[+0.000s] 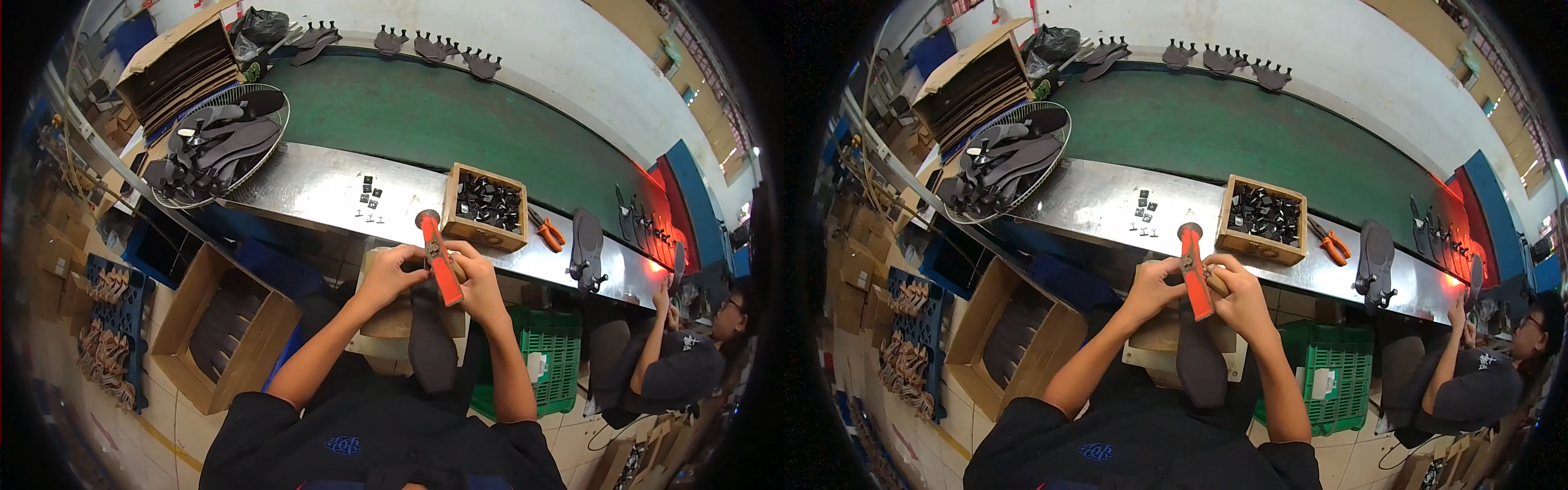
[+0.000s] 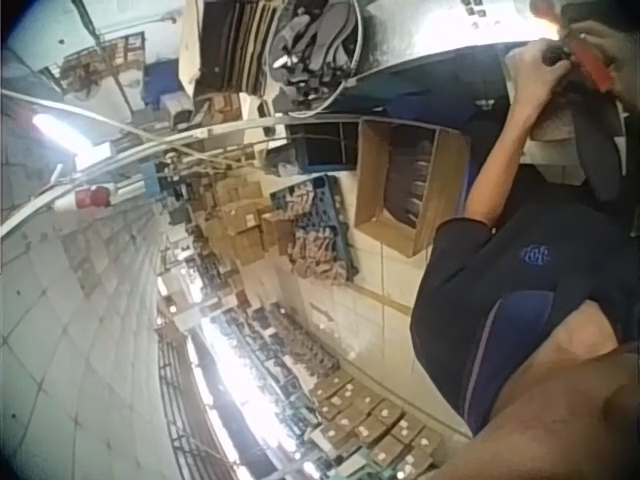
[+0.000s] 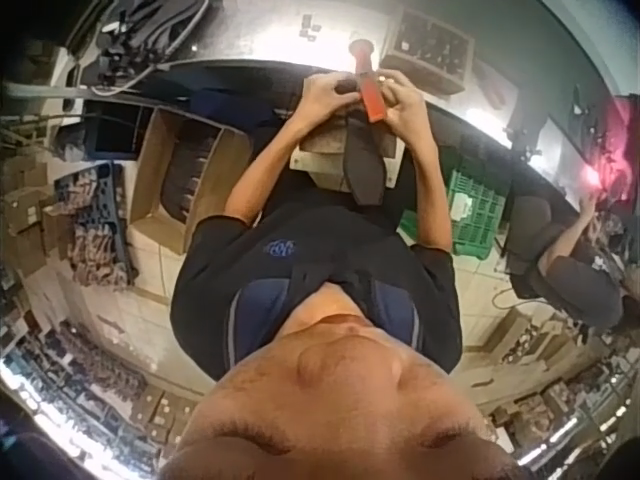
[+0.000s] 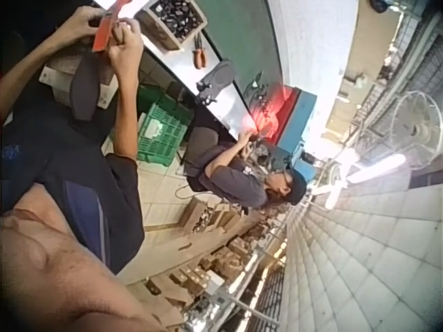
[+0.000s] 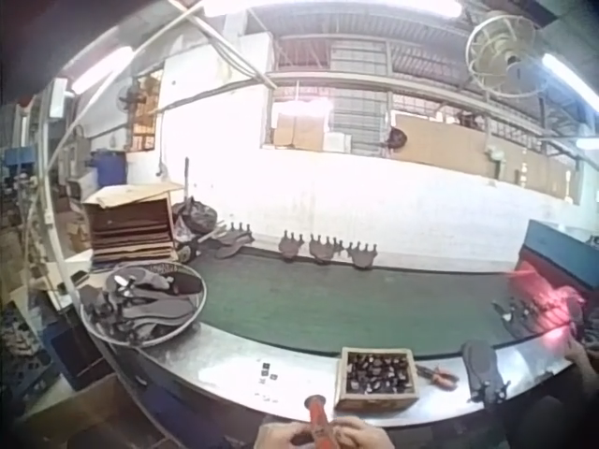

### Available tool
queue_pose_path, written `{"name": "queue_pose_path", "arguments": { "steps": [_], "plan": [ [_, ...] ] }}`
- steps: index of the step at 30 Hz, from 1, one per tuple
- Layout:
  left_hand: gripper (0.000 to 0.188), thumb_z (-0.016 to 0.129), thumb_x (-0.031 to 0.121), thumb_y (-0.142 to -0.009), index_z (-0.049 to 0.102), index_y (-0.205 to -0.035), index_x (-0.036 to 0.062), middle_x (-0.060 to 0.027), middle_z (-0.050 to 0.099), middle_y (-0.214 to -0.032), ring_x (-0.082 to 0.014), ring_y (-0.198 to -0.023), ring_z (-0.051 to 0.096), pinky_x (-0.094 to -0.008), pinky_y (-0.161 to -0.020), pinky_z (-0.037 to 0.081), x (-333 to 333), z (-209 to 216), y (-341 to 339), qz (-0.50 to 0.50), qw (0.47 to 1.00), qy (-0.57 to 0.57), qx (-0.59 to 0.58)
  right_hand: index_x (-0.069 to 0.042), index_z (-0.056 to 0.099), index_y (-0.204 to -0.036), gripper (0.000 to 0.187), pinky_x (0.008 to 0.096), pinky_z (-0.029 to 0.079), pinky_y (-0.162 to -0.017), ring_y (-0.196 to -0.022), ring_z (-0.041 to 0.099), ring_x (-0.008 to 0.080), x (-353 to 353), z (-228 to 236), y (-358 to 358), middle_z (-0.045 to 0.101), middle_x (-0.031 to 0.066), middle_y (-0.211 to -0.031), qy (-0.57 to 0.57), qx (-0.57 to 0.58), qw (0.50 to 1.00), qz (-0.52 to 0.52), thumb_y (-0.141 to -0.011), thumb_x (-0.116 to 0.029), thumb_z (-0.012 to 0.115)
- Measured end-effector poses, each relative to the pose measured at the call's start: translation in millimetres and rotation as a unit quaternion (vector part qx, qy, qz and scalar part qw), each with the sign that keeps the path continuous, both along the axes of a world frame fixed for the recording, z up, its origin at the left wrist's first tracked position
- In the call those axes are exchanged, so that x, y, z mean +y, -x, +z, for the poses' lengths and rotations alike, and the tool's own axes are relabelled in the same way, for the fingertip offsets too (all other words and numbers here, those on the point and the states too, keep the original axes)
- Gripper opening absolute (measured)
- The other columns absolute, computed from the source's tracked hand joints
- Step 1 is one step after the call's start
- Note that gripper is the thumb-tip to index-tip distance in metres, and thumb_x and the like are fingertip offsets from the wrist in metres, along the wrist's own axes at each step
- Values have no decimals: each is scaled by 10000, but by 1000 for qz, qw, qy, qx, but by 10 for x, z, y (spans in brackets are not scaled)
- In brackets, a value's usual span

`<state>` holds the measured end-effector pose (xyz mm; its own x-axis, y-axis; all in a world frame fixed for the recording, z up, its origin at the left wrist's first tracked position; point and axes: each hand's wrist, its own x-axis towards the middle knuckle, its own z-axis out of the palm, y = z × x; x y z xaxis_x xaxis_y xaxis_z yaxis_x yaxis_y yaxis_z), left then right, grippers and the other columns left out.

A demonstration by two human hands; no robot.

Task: The recorder is attaching small heel components to shoe outsoles using a hammer and pins/nails at an assembly station.

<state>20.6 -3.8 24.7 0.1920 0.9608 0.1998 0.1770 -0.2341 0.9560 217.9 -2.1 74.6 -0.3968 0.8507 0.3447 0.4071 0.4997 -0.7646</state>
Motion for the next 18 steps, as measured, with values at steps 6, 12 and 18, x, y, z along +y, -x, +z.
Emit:
{"name": "queue_pose_path", "arguments": {
  "steps": [6, 12, 18],
  "plan": [
    [299, 795, 110, -786, 742, -1055, -9, -145, 742, -1008, -220, -951, 706, -325, -873, 524, 24, -7, 31, -11, 1000, 11, -3, 26, 666, -934, 166, 348, 504, -741, -804, 637, 277, -32, 18, 12, 615, 102, -1057, -9, 9, 1000, -10, -779, 22, 725],
    [295, 808, 141, -796, 762, -1055, 6, -126, 747, -1009, -161, -913, 686, -301, -831, 526, -1, 40, -5, -23, 999, 28, -25, 12, 588, -1233, 268, 207, 420, -543, -652, 535, 55, -330, 140, -88, 633, 42, -889, 228, 258, 934, -93, -978, -60, 629],
    [294, 815, 127, -787, 778, -1064, 36, -102, 749, -1029, -131, -908, 671, -282, -808, 530, -3, -9, 10, -28, 997, 53, -56, 18, 533, -1393, 378, 206, 418, -498, -614, 516, 56, -934, 598, -126, 632, 54, -889, 183, 289, 935, -98, -1026, -75, 538]
  ]
}}
